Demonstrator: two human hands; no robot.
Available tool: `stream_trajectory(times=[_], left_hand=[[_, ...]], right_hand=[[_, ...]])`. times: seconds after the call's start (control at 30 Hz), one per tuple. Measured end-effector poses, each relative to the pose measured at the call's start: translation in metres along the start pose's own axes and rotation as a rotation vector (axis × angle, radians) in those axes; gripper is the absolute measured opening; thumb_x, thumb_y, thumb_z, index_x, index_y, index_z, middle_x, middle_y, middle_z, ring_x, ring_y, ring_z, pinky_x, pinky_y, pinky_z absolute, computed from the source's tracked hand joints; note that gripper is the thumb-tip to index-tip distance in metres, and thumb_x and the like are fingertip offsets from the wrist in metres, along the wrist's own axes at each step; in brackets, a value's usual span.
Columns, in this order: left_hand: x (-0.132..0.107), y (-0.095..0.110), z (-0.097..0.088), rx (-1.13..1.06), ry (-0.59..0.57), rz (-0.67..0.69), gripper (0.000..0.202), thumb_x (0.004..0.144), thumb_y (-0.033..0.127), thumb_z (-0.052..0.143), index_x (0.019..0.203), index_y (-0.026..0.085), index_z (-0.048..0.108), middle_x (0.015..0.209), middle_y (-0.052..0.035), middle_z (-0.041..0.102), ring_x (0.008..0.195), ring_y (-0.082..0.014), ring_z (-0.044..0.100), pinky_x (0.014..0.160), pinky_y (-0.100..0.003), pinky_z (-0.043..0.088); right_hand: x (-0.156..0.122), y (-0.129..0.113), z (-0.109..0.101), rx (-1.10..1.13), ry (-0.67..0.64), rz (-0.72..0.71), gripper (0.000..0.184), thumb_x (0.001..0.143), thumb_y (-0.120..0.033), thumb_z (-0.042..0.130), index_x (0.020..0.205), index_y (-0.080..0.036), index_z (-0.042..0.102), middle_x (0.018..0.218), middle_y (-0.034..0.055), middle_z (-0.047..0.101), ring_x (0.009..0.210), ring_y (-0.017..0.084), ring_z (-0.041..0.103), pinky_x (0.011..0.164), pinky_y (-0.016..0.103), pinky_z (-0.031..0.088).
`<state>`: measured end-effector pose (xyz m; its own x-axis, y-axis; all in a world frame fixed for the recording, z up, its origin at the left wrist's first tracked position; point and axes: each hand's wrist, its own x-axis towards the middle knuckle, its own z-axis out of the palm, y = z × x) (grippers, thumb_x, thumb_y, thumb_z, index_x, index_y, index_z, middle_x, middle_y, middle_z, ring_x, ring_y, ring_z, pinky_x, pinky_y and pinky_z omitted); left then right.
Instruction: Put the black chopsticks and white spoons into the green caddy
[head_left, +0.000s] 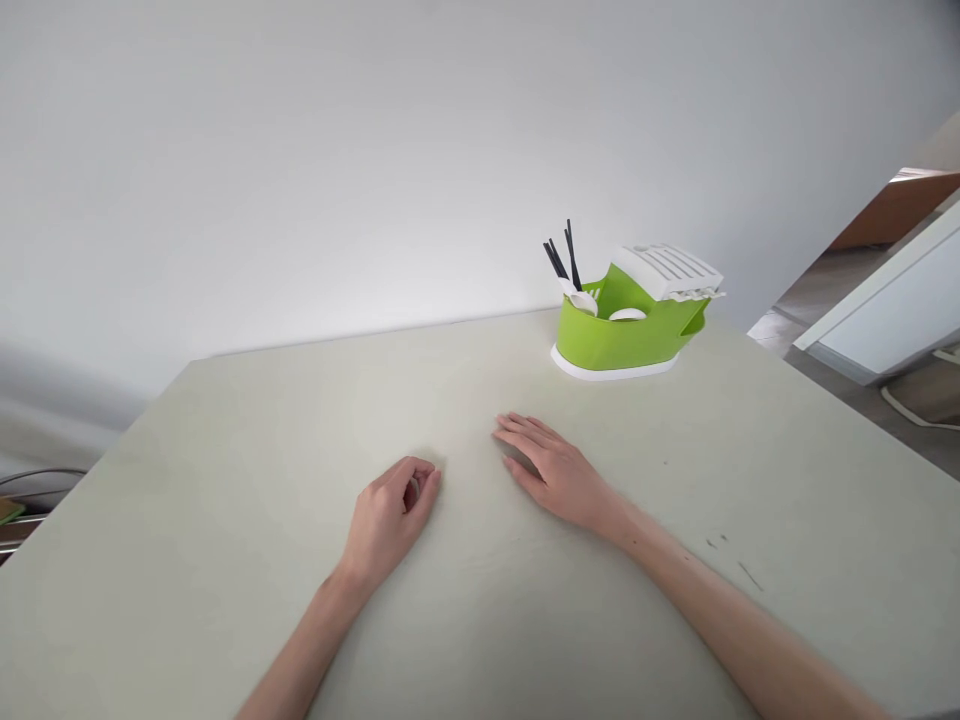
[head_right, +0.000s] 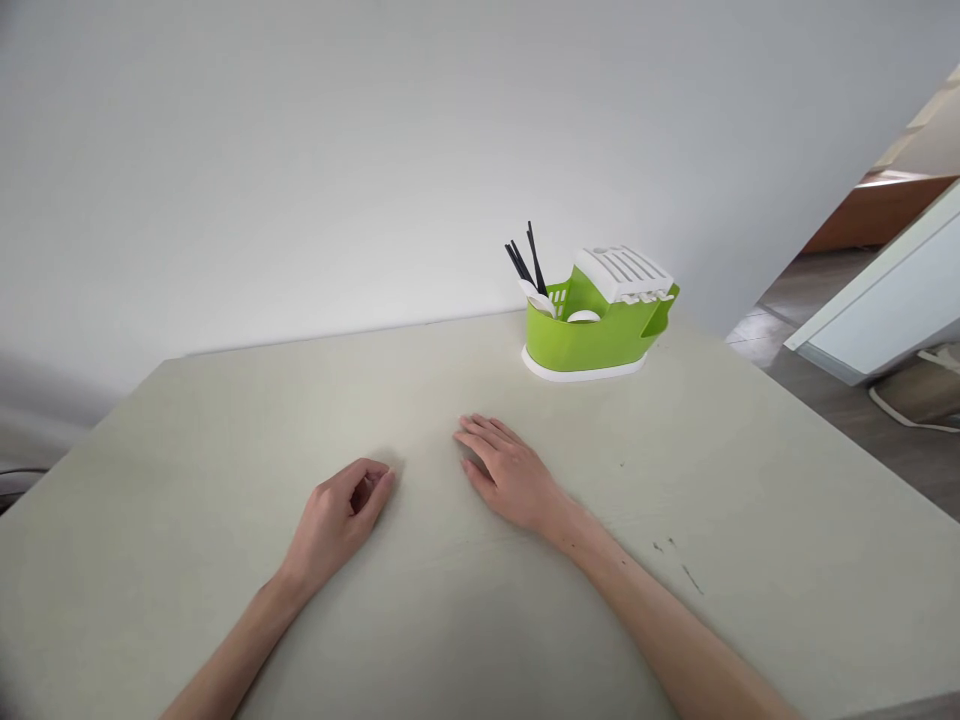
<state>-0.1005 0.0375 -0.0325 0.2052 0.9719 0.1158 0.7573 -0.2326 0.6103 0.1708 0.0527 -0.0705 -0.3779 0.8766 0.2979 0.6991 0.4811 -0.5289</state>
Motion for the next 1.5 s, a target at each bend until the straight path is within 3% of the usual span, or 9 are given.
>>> stream_trajectory(times=[0.17,0.6,0.9,1.2,1.33,1.5], left_hand=[[0.001,0.0,0.001,-0.034,0.059,0.026,0.029,0.102,0.046,0.049,0.091,0.024,0.063,0.081,0.0004,0.062,0.059,-0.0125,0.045,0.058,-0.027,0.041],[0.001,0.0,0.001,-0.024,0.028,0.007,0.03,0.1,0.047,0.049,0.092,0.022,0.064,0.082,-0.0004,0.064,0.058,-0.012,0.048,0.06,-0.028,0.042],[0.001,0.004,-0.007,-0.248,0.001,-0.187,0.041,0.095,0.06,0.054,0.092,0.022,0.067,0.063,0.0047,0.044,0.059,-0.0132,0.041,0.056,-0.026,0.036],[-0.004,0.015,-0.003,-0.318,0.002,-0.216,0.044,0.091,0.063,0.057,0.09,0.02,0.069,0.064,0.004,0.044,0.06,-0.013,0.039,0.054,-0.025,0.033],[-0.007,0.018,-0.001,-0.376,-0.001,-0.242,0.046,0.092,0.064,0.054,0.091,0.02,0.067,0.064,0.0047,0.042,0.06,-0.0127,0.038,0.055,-0.025,0.033],[-0.015,0.021,0.009,-0.336,-0.037,-0.161,0.037,0.091,0.057,0.058,0.094,0.022,0.067,0.065,0.0041,0.05,0.061,-0.0142,0.046,0.059,-0.026,0.039]], right_hand=[[0.0,0.0,-0.001,0.01,0.001,0.013,0.043,0.107,-0.03,0.047,0.147,-0.027,0.06,0.161,0.0045,0.053,0.153,0.023,0.042,0.127,0.05,0.039],[0.0,0.001,-0.002,0.05,0.016,0.019,0.042,0.106,-0.03,0.048,0.145,-0.029,0.061,0.159,0.0041,0.055,0.152,0.024,0.045,0.124,0.053,0.041],[0.001,0.002,0.001,0.045,0.031,0.014,0.04,0.105,-0.029,0.049,0.142,-0.027,0.063,0.157,0.0047,0.057,0.15,0.024,0.047,0.123,0.05,0.042],[-0.001,0.004,0.004,0.027,0.054,-0.011,0.04,0.104,-0.027,0.047,0.141,-0.026,0.064,0.156,0.0053,0.058,0.148,0.023,0.049,0.122,0.05,0.043],[-0.003,0.001,0.002,0.088,0.067,0.04,0.038,0.103,-0.027,0.049,0.136,-0.028,0.067,0.154,0.0043,0.061,0.147,0.023,0.052,0.121,0.051,0.045],[-0.005,0.005,-0.002,0.259,0.123,0.153,0.031,0.101,-0.027,0.049,0.119,-0.031,0.075,0.144,0.0013,0.069,0.136,0.023,0.063,0.113,0.046,0.052]])
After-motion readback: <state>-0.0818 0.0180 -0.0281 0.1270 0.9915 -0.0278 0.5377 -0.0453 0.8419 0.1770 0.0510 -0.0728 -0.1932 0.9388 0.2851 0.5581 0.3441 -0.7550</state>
